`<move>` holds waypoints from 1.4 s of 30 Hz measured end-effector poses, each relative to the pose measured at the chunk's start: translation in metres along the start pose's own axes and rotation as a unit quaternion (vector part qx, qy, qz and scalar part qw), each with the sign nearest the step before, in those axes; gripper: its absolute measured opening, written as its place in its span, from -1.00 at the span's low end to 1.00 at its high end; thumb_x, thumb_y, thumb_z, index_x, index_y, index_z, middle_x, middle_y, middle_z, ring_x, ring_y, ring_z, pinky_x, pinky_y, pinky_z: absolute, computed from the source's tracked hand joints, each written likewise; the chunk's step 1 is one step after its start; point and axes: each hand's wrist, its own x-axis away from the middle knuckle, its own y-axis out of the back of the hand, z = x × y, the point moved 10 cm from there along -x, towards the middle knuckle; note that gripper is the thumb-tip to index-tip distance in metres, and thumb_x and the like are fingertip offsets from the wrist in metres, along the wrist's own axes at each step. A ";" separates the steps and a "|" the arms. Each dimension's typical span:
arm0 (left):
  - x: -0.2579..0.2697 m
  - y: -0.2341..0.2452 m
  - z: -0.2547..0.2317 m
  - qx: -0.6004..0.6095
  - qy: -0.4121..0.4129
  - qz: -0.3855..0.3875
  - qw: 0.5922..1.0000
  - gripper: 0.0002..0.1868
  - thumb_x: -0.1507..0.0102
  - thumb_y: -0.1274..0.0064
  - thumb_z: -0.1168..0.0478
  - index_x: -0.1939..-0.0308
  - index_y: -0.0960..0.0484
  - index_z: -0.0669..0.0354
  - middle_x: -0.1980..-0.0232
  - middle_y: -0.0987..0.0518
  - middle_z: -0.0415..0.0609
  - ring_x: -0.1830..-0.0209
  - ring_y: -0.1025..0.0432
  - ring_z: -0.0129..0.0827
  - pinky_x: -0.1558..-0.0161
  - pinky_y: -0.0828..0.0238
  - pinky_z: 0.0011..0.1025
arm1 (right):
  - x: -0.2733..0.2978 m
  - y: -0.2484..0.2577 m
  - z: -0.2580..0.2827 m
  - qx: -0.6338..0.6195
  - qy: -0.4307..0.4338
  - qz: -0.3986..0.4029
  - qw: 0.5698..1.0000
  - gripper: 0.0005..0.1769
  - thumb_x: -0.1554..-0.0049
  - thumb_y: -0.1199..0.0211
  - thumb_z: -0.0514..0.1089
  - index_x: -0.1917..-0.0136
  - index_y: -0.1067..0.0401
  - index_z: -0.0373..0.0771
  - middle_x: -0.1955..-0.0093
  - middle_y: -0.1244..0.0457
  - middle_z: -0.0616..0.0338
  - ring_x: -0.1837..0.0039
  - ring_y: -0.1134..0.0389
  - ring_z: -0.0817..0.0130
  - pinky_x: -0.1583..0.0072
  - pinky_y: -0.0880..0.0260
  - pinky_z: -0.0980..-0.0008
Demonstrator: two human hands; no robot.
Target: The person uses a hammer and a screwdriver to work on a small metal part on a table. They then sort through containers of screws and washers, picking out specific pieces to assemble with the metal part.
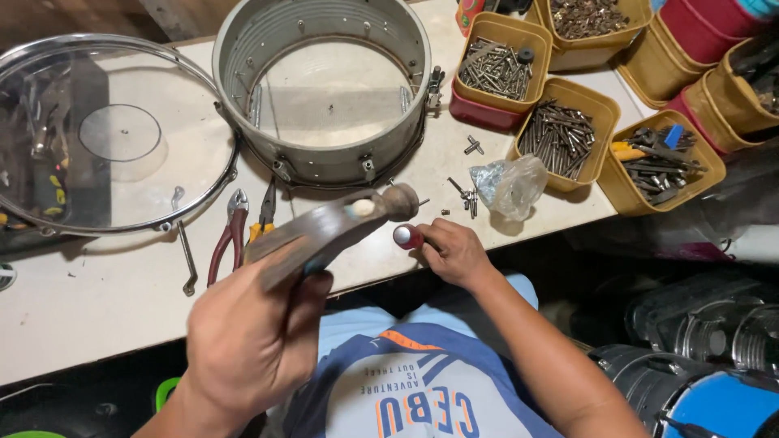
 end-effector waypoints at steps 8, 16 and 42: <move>0.005 -0.074 0.047 0.009 0.020 0.097 0.995 -0.89 -0.32 0.02 0.22 0.24 -0.55 0.16 0.43 -0.55 0.04 0.46 -0.51 -0.02 0.45 -0.48 -0.04 | -0.003 0.005 -0.005 -0.020 -0.010 -0.038 0.999 -0.71 -0.07 -0.28 -0.16 -0.09 -0.54 -0.10 0.34 -0.19 0.17 0.28 -0.31 0.13 0.22 -0.35 0.20; 0.062 -0.164 0.148 -0.114 0.163 0.219 0.955 -0.59 -0.27 0.06 0.06 -0.15 -0.64 0.01 0.27 -0.63 0.11 0.26 -0.61 0.18 0.25 -0.58 0.08 | 0.007 0.006 -0.004 -0.071 -0.051 -0.048 0.995 -0.81 -0.05 -0.34 -0.15 0.02 -0.59 -0.06 0.35 -0.25 0.10 0.24 -0.40 0.05 0.17 -0.45 0.15; 0.088 -0.188 0.175 -0.224 0.075 -0.001 0.972 -0.67 -0.21 -0.15 0.14 -0.07 -0.72 -0.22 0.23 -0.47 -0.06 0.25 -0.47 -0.06 0.20 -0.52 -0.19 | 0.024 0.163 0.086 -0.128 -0.111 -0.270 0.948 -0.87 -0.09 -0.44 -0.30 0.17 -0.58 -0.47 0.60 -0.17 0.11 0.55 -0.23 0.44 0.40 -0.25 0.55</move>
